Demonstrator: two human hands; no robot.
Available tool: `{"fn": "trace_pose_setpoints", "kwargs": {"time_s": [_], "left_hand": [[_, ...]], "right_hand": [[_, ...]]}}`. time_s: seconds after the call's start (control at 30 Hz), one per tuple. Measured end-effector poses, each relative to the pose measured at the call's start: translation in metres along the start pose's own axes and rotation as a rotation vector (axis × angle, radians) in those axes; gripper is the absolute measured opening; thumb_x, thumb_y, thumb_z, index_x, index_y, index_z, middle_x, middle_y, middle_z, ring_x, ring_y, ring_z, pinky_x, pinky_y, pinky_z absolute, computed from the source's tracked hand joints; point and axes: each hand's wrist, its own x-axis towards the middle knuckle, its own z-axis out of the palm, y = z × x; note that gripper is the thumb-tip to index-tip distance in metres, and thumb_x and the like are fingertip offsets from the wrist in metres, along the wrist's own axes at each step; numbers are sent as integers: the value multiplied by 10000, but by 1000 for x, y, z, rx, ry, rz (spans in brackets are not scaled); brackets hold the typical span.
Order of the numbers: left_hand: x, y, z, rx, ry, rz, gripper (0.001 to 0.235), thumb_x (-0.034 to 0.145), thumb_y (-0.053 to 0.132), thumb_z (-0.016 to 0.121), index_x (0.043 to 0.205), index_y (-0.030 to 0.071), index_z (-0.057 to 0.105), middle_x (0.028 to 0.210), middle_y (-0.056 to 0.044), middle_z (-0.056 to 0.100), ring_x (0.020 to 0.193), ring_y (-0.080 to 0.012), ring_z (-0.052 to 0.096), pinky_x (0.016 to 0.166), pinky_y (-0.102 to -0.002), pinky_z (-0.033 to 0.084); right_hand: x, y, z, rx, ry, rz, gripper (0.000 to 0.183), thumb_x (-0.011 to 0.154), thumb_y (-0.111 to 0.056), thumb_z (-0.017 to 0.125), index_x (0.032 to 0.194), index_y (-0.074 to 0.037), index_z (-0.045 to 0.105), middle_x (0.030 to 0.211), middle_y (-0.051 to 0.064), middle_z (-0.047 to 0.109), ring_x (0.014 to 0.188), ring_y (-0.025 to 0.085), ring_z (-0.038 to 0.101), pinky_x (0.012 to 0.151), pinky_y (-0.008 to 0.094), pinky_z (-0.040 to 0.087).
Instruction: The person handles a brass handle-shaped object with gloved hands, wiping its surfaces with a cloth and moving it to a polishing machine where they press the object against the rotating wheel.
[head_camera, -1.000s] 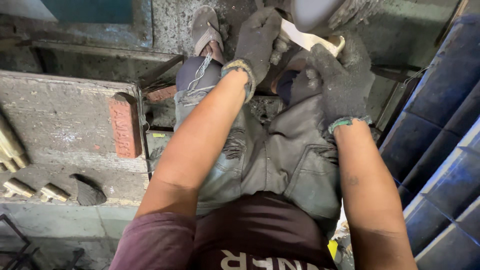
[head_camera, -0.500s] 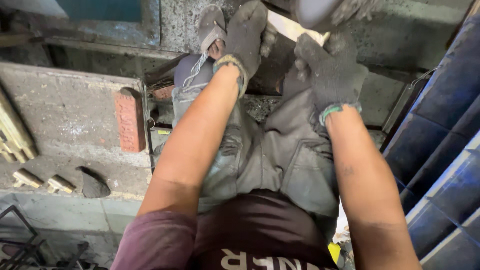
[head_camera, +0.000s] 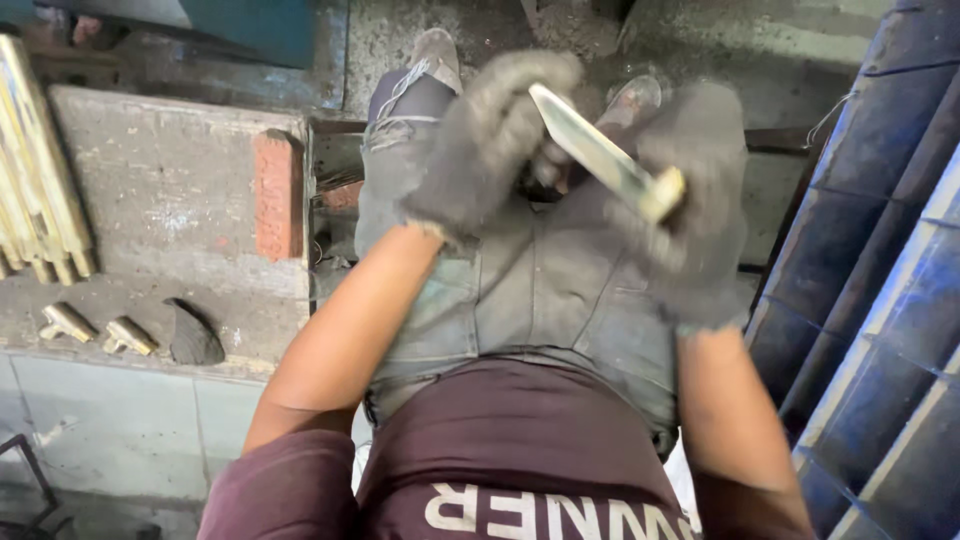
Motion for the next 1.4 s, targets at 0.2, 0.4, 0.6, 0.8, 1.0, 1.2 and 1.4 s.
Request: {"fn": "trace_pose_setpoints", "kwargs": {"time_s": [0.2, 0.4, 0.6, 0.8, 1.0, 1.2, 1.4], "left_hand": [[-7, 18, 25, 321, -137, 224, 289, 1087, 173, 563, 1330, 41, 649, 1375, -111, 655, 1275, -198, 642, 1147, -346, 525], [-11, 7, 37, 205, -183, 226, 252, 1106, 151, 537, 1295, 41, 663, 1367, -87, 659, 1268, -190, 659, 1108, -316, 543], [-19, 19, 44, 154, -137, 71, 268, 1083, 149, 526, 1294, 58, 663, 1356, -75, 652, 1061, -143, 692, 832, -273, 611], [-25, 21, 46, 59, -138, 1, 277, 1074, 138, 513, 1297, 57, 656, 1330, -57, 644, 913, -99, 674, 687, -237, 596], [-18, 2, 46, 286, -162, 317, 237, 1138, 142, 514, 1321, 68, 645, 1361, -51, 644, 1173, -133, 661, 1051, -304, 563], [-22, 10, 47, 103, -200, 78, 274, 1119, 175, 498, 1331, 77, 641, 1356, -53, 640, 902, -87, 686, 683, -233, 605], [-22, -2, 40, 116, -156, 58, 260, 1108, 133, 505, 1307, 46, 649, 1329, -59, 650, 965, -100, 674, 750, -242, 605]], "right_hand": [[-62, -20, -4, -47, 17, 87, 457, 813, -135, 907, 1148, -41, 611, 956, 91, 692, 854, 207, 672, 776, 304, 542], [-85, -23, -1, -154, 91, -37, 491, 829, -151, 933, 1170, -56, 594, 1015, 96, 701, 933, 249, 681, 903, 381, 543], [-95, -17, 2, -205, 95, -8, 517, 791, -180, 951, 1142, -56, 592, 1002, 90, 707, 980, 271, 675, 944, 406, 530], [-102, -13, 6, -219, 104, -37, 512, 808, -200, 950, 1150, -69, 591, 1054, 78, 681, 1030, 259, 654, 935, 397, 530], [-111, -3, 6, -401, 108, -90, 620, 724, -288, 995, 1138, -63, 592, 1085, 129, 645, 1015, 318, 650, 918, 442, 550], [-111, 0, 6, -308, 123, -70, 633, 746, -254, 980, 1184, -66, 564, 1136, 136, 641, 1045, 342, 649, 968, 457, 537], [-98, -4, 9, 29, 83, -10, 515, 894, -45, 849, 1295, -45, 526, 1039, 71, 688, 941, 191, 671, 940, 354, 538]]}}
